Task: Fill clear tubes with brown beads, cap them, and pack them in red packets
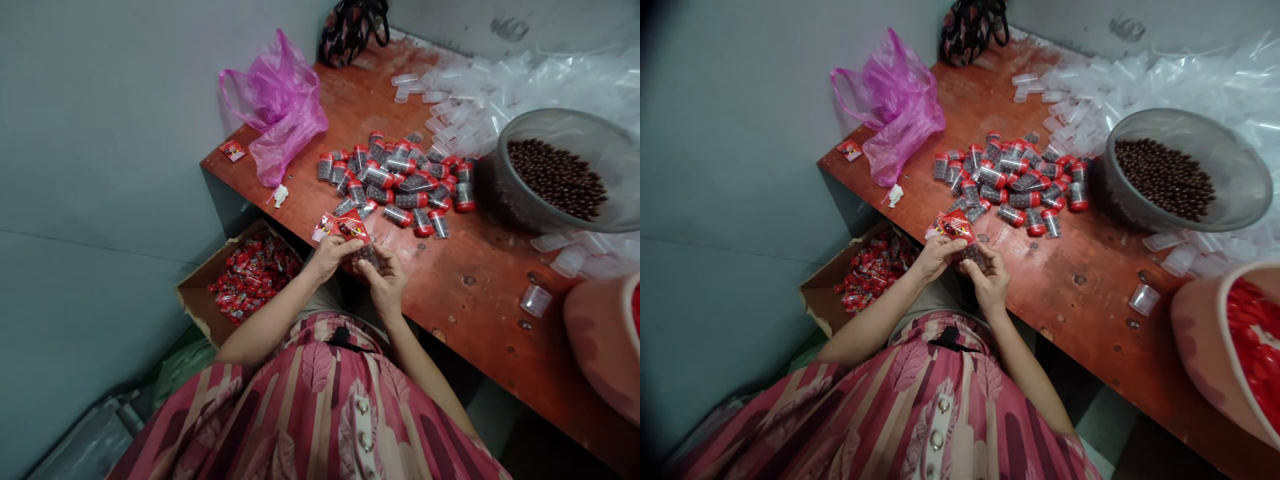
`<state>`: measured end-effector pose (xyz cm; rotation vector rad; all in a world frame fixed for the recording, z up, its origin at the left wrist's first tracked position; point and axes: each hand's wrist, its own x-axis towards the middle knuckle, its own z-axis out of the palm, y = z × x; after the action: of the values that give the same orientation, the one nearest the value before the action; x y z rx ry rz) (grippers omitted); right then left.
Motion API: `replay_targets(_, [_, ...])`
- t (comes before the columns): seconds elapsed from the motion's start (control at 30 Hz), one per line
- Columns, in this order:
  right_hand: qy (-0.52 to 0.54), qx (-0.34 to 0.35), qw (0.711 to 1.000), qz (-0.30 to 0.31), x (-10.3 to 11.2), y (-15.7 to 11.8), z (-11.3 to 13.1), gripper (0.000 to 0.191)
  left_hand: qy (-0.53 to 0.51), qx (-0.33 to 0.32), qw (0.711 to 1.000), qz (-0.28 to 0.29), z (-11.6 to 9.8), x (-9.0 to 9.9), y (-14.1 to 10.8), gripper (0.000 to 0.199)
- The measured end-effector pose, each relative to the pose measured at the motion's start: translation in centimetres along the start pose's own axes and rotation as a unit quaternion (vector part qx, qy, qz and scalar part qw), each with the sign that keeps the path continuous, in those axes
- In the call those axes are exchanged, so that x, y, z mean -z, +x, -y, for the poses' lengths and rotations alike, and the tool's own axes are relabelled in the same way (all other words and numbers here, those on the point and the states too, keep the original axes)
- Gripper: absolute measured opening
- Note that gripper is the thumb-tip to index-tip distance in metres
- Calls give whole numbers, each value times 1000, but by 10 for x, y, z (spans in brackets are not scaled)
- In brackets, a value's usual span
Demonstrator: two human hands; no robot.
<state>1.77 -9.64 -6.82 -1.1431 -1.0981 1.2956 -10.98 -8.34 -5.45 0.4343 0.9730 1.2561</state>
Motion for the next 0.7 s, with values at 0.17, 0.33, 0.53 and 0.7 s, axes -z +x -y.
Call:
replay_targets(0.17, [-31, 17, 999, -18, -2, 3, -3, 39, -53, -67, 993, -85, 15, -14, -2, 30])
replay_targets(0.33, [-64, 34, 997, -13, -4, 2, 0, 37, -142, -65, 981, -119, 9, -26, -8, 32])
replay_targets(0.53, [5, -19, 1000, -1, -2, 2, 1, 37, -104, -31, 991, -79, 9, -19, -11, 32])
replay_targets(0.7, [99, -80, 992, 23, -4, 4, 5, 39, -59, -3, 998, -25, 9, -10, -10, 36])
